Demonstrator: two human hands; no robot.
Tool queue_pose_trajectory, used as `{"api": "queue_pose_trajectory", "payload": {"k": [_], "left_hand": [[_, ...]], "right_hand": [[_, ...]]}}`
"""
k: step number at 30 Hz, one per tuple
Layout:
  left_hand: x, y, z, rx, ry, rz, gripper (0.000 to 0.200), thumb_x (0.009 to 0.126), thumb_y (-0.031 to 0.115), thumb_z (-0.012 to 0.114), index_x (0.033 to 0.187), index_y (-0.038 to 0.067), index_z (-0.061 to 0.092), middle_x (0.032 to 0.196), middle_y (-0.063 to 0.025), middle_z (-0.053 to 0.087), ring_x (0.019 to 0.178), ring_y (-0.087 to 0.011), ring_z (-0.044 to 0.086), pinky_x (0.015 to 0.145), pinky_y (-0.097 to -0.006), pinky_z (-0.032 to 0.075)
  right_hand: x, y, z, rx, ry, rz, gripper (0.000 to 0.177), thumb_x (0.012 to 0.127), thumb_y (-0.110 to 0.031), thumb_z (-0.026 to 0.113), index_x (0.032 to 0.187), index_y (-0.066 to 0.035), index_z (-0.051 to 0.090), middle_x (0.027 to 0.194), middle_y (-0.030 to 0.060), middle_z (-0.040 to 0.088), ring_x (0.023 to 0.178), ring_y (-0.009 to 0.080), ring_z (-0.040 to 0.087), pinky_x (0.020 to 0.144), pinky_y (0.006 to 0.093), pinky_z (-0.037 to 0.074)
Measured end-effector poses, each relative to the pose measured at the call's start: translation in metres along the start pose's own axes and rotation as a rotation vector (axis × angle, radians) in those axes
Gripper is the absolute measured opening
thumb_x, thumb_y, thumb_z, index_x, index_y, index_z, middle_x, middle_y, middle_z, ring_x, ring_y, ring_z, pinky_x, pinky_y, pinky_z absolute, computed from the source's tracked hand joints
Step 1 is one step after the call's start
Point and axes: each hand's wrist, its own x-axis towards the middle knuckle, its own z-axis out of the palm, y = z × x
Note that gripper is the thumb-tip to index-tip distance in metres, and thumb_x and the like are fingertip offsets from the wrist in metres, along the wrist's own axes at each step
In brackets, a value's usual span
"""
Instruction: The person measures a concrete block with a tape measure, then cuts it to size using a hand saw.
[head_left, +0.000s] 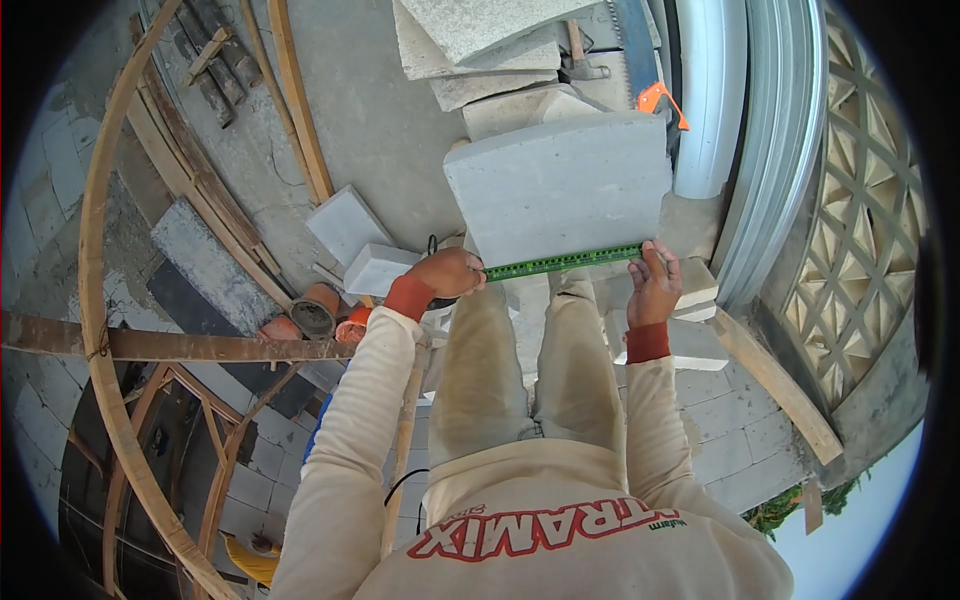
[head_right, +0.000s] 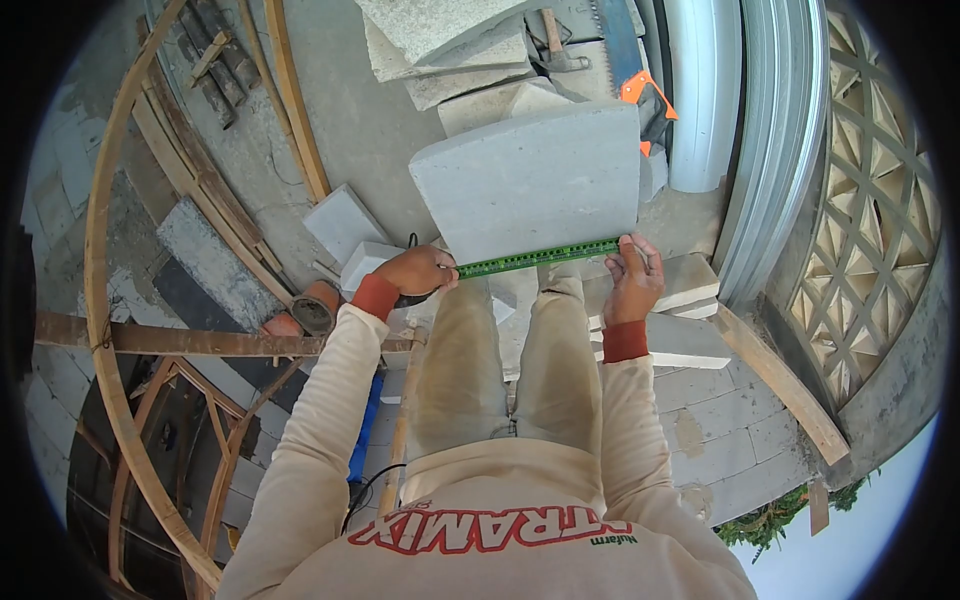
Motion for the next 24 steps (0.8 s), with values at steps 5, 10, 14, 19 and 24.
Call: {"api": "queue_pose_trajectory", "payload": {"k": [5, 10, 14, 19, 24], "left_hand": [[-0.0004, 0.0018, -0.0004, 0.034, -0.004, -0.008, 0.018, 0.092, 0.012, 0.063, 0.095, -0.001, 0.074, 0.089, -0.0071, 0.075, 0.084, -0.0196, 0.068, 0.083, -0.0324, 0.052], [-0.0013, 0.0032, 0.0001, 0.037, -0.004, 0.001, 0.017, 0.092, 0.012, 0.063, 0.092, -0.001, 0.074, 0.087, -0.0072, 0.074, 0.086, -0.0205, 0.068, 0.083, -0.0329, 0.052], [-0.0021, 0.0041, 0.0006, 0.051, -0.004, 0.007, 0.018, 0.093, 0.014, 0.063, 0.088, 0.0, 0.073, 0.086, -0.0083, 0.074, 0.085, -0.022, 0.067, 0.082, -0.0341, 0.052], [-0.0041, 0.005, 0.0009, 0.058, 0.031, 0.038, 0.018, 0.093, 0.013, 0.064, 0.085, 0.0, 0.073, 0.084, -0.0095, 0.073, 0.08, -0.0225, 0.065, 0.079, -0.0349, 0.051], [-0.0017, 0.0017, 0.0026, 0.026, 0.027, 0.017, 0.013, 0.09, 0.009, 0.066, 0.091, -0.001, 0.074, 0.085, -0.0095, 0.074, 0.077, -0.0196, 0.066, 0.075, -0.0328, 0.052]], "right_hand": [[0.0007, -0.0004, 0.0011, -0.001, -0.004, -0.001, 0.026, 0.093, -0.006, 0.077, 0.117, -0.001, 0.067, 0.099, 0.008, 0.073, 0.073, 0.0134, 0.065, 0.069, 0.0258, 0.056], [-0.0025, -0.0032, 0.0031, 0.002, -0.027, 0.009, 0.024, 0.095, -0.007, 0.077, 0.117, -0.005, 0.068, 0.094, 0.001, 0.069, 0.078, 0.0104, 0.065, 0.071, 0.0249, 0.056], [0.0007, 0.0029, 0.0004, 0.011, -0.032, 0.003, 0.024, 0.095, -0.008, 0.077, 0.117, -0.005, 0.067, 0.095, 0.0016, 0.07, 0.078, 0.0105, 0.065, 0.072, 0.0254, 0.056], [0.0006, 0.0021, -0.0011, 0.025, -0.018, -0.02, 0.027, 0.094, -0.009, 0.079, 0.117, 0.0, 0.067, 0.098, 0.0076, 0.074, 0.076, 0.0135, 0.065, 0.071, 0.0277, 0.057], [-0.0012, 0.002, 0.0012, 0.005, -0.006, -0.028, 0.028, 0.093, -0.01, 0.08, 0.116, 0.001, 0.068, 0.096, 0.0088, 0.075, 0.075, 0.0141, 0.067, 0.071, 0.0285, 0.057]]}}
